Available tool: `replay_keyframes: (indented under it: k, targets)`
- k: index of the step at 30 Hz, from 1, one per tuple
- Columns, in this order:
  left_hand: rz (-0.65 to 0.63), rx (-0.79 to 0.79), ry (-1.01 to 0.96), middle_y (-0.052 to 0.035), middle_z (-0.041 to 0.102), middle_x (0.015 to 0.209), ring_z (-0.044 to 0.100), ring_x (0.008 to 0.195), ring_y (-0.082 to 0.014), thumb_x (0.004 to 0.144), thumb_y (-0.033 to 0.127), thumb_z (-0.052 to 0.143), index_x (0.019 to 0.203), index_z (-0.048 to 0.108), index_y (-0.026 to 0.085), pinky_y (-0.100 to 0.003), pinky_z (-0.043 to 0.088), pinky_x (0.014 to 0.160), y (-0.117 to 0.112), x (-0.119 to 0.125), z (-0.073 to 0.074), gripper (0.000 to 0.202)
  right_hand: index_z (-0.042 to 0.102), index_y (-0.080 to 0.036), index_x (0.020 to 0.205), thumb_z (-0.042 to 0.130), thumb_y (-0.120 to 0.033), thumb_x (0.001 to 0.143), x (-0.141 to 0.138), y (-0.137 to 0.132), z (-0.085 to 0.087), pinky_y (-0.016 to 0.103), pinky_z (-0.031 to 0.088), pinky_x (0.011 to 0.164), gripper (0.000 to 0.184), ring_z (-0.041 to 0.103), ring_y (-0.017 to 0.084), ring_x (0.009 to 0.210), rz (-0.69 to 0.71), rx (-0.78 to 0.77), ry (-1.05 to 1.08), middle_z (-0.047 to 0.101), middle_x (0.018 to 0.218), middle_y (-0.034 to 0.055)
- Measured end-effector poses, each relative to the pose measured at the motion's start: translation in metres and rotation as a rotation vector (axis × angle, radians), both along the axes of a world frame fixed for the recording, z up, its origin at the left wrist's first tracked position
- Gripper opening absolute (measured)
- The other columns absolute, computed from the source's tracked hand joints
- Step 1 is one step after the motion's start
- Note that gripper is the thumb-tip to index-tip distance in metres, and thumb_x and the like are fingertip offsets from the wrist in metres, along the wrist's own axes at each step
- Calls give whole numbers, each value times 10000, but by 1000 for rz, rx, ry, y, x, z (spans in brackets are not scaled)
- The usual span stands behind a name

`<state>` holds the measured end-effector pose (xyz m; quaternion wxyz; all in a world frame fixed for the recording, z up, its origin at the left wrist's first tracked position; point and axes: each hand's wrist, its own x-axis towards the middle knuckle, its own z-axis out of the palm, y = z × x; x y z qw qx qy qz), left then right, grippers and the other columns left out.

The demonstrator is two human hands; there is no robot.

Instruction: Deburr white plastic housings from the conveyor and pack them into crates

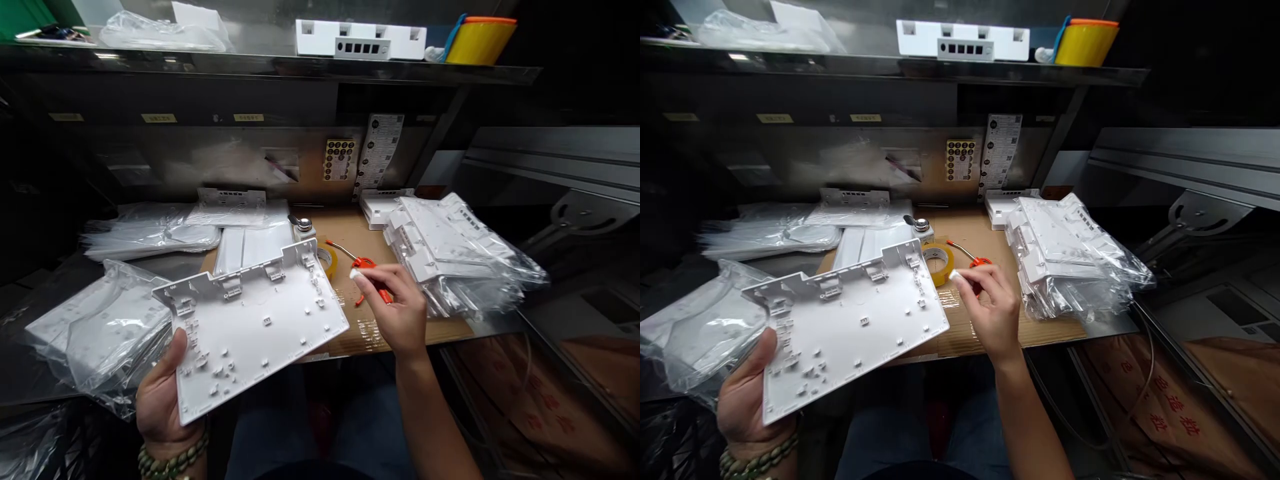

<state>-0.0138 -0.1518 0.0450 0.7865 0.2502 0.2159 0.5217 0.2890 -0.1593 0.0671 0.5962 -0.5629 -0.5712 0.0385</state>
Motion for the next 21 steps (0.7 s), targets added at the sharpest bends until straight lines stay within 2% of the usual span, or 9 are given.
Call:
replay_keyframes:
  k: [3,5,10,13,16,18,21]
  targets:
    - [-51,-19,-48,78,709,1314,371,1509,-268,1015,589,319,1197,767,462,-515,329,1253,-9,3,-3,499,778,-256,1022,694,-273,968,-9,14,21,320,578,723,102,660,159,830,27,61,20,676,946,26]
    - [-91,-2,-85,92,690,1340,361,1509,-276,1012,588,299,1224,743,491,-521,319,1258,-14,6,-4,501,778,-247,1020,679,-281,977,-13,21,25,313,579,717,114,662,157,833,56,52,6,680,950,29]
    - [-201,70,-179,72,664,1400,368,1507,-297,1019,466,344,1194,766,467,-519,289,1263,-16,12,2,457,782,-235,1014,675,-296,979,-13,24,16,310,560,704,128,662,161,832,36,0,45,677,935,32]
    - [-238,134,-251,7,653,1435,384,1502,-297,1024,314,350,1230,768,383,-529,264,1264,-13,16,5,471,780,-237,1027,701,-297,965,-8,22,8,311,546,699,118,645,154,815,30,17,52,668,937,25]
    - [-188,143,-263,-53,677,1407,431,1479,-300,1030,224,351,1249,765,314,-544,275,1259,-12,17,5,477,785,-228,1006,709,-307,958,1,23,0,317,536,692,119,648,156,802,18,-24,2,675,931,26]
    - [-85,105,-227,-57,708,1364,488,1443,-297,1033,196,378,1289,739,320,-543,301,1256,-13,18,3,460,790,-224,982,711,-325,955,5,24,-2,325,537,692,131,656,167,807,-24,-49,8,679,923,31]
    - [49,-1,-114,-57,719,1354,583,1365,-297,1016,169,464,1493,549,365,-537,355,1242,-16,23,1,523,788,-234,994,729,-306,944,-4,21,10,329,540,707,106,657,176,836,-31,13,26,677,934,34]
